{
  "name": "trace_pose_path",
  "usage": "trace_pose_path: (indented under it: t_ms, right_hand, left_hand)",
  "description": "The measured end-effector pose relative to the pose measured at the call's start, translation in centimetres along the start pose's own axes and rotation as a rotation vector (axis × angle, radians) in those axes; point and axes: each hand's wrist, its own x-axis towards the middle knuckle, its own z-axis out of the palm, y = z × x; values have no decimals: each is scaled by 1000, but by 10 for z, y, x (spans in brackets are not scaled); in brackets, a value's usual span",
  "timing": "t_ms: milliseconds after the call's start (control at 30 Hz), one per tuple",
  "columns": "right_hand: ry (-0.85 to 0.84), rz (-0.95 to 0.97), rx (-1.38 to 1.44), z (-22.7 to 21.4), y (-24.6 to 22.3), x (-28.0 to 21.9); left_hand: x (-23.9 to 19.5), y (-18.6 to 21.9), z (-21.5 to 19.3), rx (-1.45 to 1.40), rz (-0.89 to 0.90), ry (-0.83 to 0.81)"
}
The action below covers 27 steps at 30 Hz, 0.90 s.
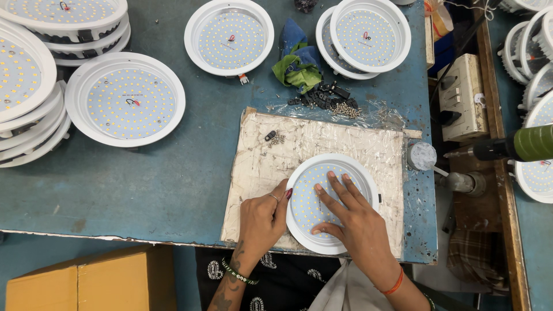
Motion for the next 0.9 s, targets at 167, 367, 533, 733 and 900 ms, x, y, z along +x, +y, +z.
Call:
trace_pose_path:
  t_ms: [167,367,533,733,900]
  right_hand:
    - [-4,-25,-21,0,1,0]
    - [-32,-34,-10,-4,3,0]
    - [-53,-56,-15,-6,4,0]
    - [-70,-74,-14,-8,6,1]
    - [-94,-82,-35,-8,8,1]
  left_hand:
    - [1,4,-2,3,1,9]
    - [4,9,-4,-27,-19,10]
    - [3,10,-5,-32,-21,12]
    - [2,8,-3,-32,-18,19]
    - [2,5,-1,-17,-48,10]
